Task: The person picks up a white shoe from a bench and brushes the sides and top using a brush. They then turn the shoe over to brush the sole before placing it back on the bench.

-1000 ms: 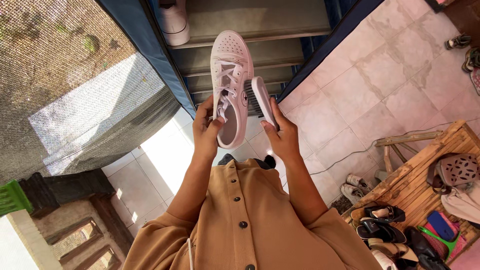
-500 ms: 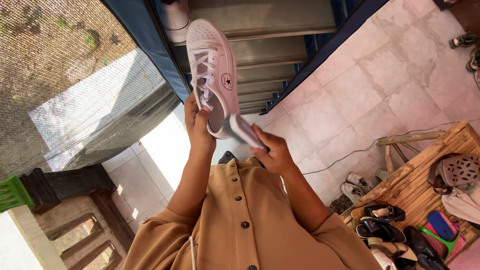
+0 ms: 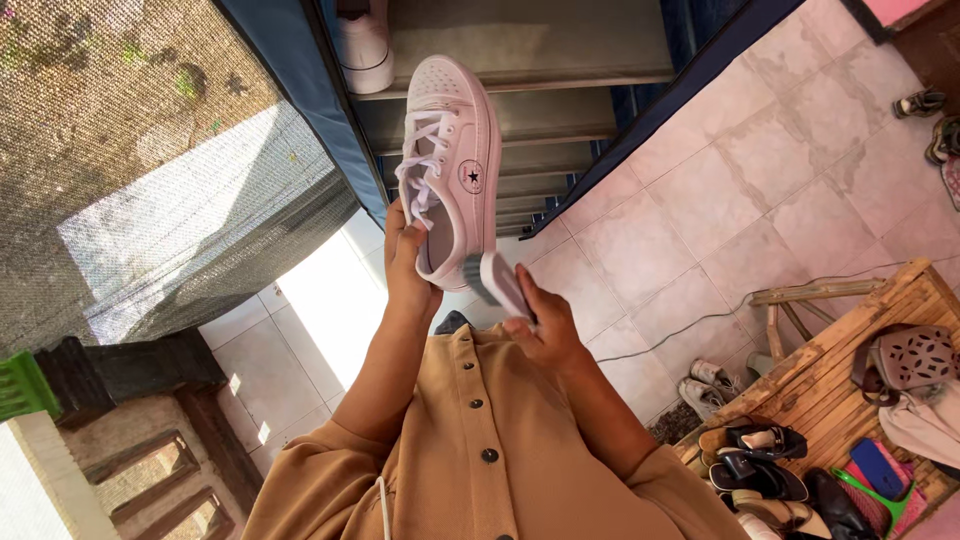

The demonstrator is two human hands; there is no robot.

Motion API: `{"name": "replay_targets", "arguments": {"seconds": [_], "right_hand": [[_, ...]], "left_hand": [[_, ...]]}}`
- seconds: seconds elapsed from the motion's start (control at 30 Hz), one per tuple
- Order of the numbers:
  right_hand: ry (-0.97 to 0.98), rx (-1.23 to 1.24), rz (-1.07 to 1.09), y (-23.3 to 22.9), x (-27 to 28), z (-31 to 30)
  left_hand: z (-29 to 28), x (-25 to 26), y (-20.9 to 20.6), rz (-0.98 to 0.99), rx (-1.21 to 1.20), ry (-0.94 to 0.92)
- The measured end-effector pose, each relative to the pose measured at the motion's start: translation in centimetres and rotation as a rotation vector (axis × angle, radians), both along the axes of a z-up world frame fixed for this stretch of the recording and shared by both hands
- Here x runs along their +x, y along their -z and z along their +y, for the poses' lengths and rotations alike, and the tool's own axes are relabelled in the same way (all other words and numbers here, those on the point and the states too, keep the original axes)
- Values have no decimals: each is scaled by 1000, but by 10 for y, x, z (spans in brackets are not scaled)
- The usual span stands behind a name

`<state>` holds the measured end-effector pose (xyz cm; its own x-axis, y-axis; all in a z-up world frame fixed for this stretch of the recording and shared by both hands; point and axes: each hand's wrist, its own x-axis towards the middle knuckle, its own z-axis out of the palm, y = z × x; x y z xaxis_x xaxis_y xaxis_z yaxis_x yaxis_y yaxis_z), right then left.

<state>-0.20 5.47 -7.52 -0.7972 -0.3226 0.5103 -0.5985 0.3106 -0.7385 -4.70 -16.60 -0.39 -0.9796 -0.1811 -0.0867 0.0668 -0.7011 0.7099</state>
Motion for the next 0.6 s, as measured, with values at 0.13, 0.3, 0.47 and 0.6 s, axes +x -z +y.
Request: {"name": "replay_targets", "arguments": {"seconds": [0.13,0.3,0.47,0.6], "right_hand": [[101,-61,-309,6,-18,3],[66,-5,-77,-5,-10,9],[77,36,8,-13,-26,11],[192,34,-171,-22,-21,16]], "left_hand": [[0,0,8,40,-15,-4],[2,5,25,76,-121,46],[-6,14,26,120,-330,95],[-6,26,19,88,-588,154]]}}
